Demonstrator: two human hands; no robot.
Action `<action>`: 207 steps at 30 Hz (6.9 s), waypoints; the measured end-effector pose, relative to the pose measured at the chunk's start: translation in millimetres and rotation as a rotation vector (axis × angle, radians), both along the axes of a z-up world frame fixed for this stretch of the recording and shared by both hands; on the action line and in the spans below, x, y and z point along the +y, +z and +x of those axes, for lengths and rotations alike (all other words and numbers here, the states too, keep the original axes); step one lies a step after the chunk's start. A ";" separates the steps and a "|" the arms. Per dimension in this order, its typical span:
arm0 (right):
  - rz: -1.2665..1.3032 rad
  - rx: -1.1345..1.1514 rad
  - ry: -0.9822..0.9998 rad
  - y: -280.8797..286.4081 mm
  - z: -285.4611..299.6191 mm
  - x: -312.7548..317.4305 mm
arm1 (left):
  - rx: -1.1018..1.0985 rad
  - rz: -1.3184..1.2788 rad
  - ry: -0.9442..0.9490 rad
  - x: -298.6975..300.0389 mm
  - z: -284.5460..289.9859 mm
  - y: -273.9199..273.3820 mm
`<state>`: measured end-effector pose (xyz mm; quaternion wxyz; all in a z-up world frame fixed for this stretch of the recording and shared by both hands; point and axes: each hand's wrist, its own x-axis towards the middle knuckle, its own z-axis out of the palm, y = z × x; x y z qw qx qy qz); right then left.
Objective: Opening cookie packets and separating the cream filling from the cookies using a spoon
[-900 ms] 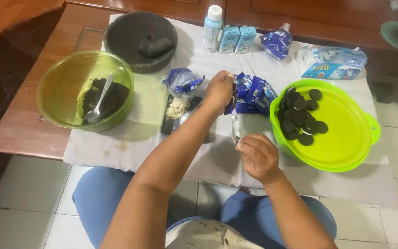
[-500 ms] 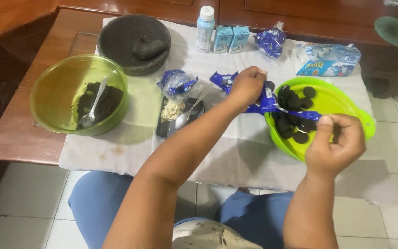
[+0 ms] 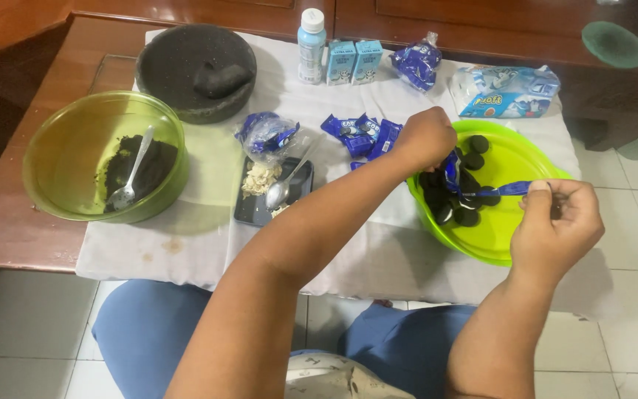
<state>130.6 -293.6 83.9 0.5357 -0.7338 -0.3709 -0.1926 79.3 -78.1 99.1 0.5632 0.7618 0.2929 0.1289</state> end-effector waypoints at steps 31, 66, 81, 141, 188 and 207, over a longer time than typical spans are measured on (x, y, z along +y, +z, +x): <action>0.197 0.881 0.581 -71.2 -126.4 235.0 | -0.070 0.487 0.708 103.4 -238.9 -108.1; -0.286 -0.718 0.849 -81.9 -125.8 281.0 | -0.290 0.562 0.416 136.5 -258.4 -104.6; -1.025 -0.333 0.094 -128.2 -43.8 240.1 | -0.261 0.484 0.457 77.6 -273.0 -58.9; -0.177 0.068 0.633 -49.6 -95.4 134.8 | -0.346 0.300 0.130 29.1 -202.1 -59.6; -0.279 -0.358 0.678 8.1 -78.8 55.2 | -0.136 0.192 0.375 37.7 -34.3 -44.0; -0.236 0.075 0.137 24.9 -25.4 4.0 | 0.173 0.329 0.063 8.4 39.3 -13.5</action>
